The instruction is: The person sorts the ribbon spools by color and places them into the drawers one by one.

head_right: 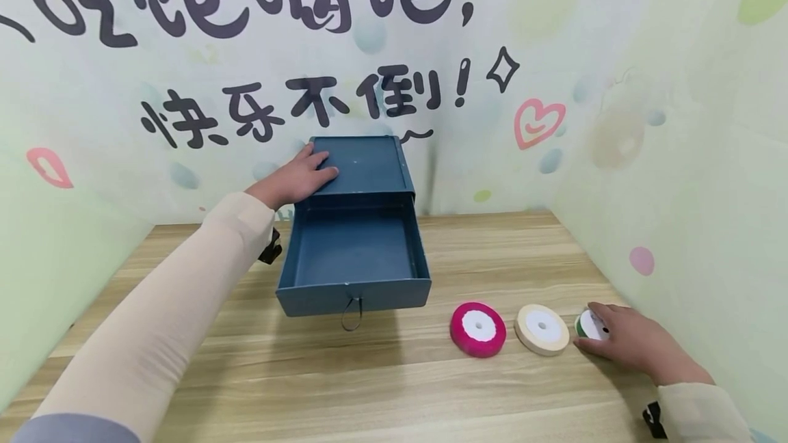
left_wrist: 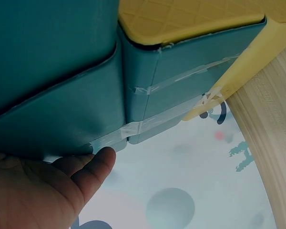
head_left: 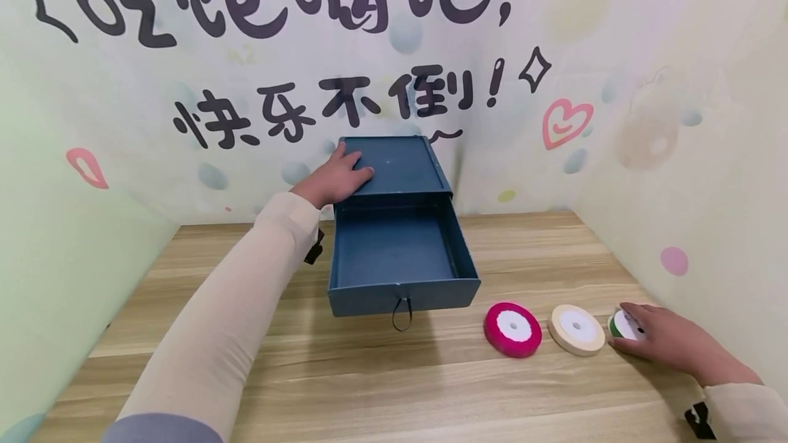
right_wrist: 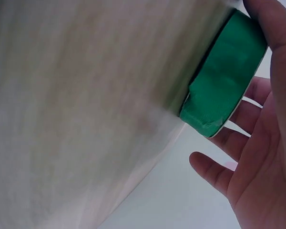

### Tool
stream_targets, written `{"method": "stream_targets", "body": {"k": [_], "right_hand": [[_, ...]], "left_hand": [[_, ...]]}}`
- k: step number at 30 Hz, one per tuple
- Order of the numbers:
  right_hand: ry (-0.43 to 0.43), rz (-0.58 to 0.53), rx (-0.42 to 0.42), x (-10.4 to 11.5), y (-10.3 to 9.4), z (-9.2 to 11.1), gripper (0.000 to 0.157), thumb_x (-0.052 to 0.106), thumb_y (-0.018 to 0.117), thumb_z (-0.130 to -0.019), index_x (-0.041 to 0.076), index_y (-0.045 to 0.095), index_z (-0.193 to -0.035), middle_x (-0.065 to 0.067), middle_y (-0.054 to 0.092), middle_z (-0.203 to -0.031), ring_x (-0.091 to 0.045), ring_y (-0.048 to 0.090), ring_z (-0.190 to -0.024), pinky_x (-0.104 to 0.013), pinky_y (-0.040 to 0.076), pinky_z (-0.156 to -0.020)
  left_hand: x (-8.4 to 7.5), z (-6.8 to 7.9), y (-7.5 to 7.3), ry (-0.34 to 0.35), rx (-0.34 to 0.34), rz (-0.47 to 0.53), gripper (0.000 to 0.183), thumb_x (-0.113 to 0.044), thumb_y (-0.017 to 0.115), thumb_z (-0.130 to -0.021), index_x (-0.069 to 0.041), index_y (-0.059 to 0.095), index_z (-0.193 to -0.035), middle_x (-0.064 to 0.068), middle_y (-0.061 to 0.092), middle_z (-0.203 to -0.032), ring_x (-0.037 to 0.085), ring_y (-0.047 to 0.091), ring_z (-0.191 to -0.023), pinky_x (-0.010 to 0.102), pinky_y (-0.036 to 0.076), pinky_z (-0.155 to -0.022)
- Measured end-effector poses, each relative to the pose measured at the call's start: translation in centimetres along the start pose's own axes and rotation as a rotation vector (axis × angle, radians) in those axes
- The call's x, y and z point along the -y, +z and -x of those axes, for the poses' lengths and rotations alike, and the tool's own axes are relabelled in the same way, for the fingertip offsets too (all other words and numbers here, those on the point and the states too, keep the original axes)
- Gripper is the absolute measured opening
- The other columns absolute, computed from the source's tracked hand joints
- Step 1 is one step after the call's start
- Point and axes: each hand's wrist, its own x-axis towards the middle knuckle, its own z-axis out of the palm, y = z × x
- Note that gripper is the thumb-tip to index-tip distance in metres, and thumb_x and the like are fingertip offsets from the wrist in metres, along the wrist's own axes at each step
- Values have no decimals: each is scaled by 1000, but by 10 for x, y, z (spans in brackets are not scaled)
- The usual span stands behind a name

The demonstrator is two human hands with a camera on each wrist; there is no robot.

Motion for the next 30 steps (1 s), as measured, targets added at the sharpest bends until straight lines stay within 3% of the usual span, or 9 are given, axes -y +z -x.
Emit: {"method": "stream_targets", "body": {"k": [6,16,23,30], "right_hand": [[-6,8,-3,2,-3,0,80,55,79,-77,-7,59,-123,-18,66,-105,-26,61,-87,-46,49,-73],[-40,32,-74,6,-8,2,85,56,83,-72,-7,59,-125,-24,65,-112,-36,64,-96,-53,50,-76],[-135,51,-224,11,-16,-2,85,50,90,-63,-6,62,-121,-25,66,-110,-42,64,-96,-56,51,-75],[-225,86,-311,23,-33,-11,84,45,92,-59,-5,63,-120,-24,64,-111,-44,63,-96,-57,51,-75]], "left_hand": [[-1,1,0,-7,-1,5,70,-47,35,-105,-6,19,-159,15,-8,-165,32,3,-151,47,15,-119],[-1,1,0,-6,-2,5,70,-47,35,-104,-7,20,-159,14,-8,-165,32,3,-151,47,15,-119],[-1,1,-1,-8,3,-1,70,-47,35,-104,-7,19,-159,15,-8,-165,32,3,-151,48,15,-118],[-2,1,-1,-9,2,0,70,-46,35,-104,-6,20,-159,15,-8,-165,32,3,-151,47,15,-119]]}}
